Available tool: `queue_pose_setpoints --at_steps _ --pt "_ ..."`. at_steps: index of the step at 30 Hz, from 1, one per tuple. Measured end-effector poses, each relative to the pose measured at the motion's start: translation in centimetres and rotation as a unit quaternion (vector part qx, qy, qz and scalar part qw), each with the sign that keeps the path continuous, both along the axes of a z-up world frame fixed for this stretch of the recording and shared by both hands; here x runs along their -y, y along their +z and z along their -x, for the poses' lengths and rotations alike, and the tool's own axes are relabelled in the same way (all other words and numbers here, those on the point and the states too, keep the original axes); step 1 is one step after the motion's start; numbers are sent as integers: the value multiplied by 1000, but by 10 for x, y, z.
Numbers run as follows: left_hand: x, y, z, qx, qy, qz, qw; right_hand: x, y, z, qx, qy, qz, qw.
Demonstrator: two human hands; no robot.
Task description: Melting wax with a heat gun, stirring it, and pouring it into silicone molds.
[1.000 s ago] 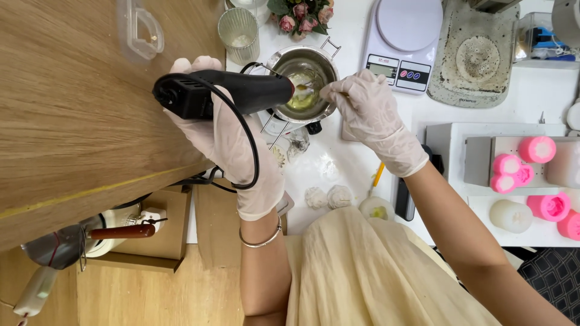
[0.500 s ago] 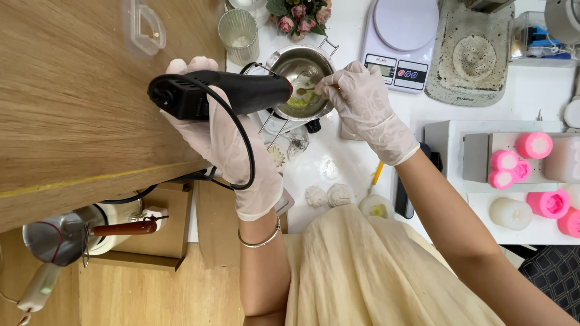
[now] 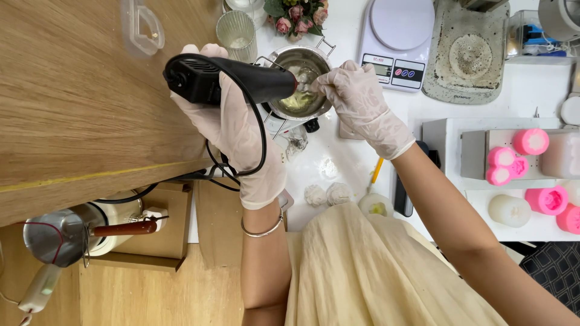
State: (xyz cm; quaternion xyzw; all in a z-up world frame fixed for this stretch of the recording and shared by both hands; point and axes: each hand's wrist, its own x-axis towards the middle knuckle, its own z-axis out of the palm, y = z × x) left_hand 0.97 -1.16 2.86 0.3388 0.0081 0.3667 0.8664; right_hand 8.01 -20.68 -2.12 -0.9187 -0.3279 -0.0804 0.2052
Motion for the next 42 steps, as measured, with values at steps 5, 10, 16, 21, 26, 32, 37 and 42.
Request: queue_pose_setpoints --at_steps 5,10,16,21,26,32,37,42 --pt "-1 8 -1 -2 -1 3 1000 6 14 10 2 -2 -65 998" --pt "-4 8 2 -16 -4 12 1000 23 24 36 -26 -42 -129 990" --pt "-3 2 3 10 9 -4 1000 36 34 67 47 -26 -81 995" --pt "8 18 17 1 13 -8 1000 47 31 95 45 -52 -83 994" --pt "13 26 28 6 -29 -2 1000 55 39 130 30 -72 -80 994" --pt "21 20 25 -13 -72 -85 994 43 68 155 179 113 132 968" --pt "26 34 30 0 -88 -96 992 9 48 162 258 228 142 928" --pt "30 43 36 10 -104 -104 989 -28 20 172 229 306 115 917"
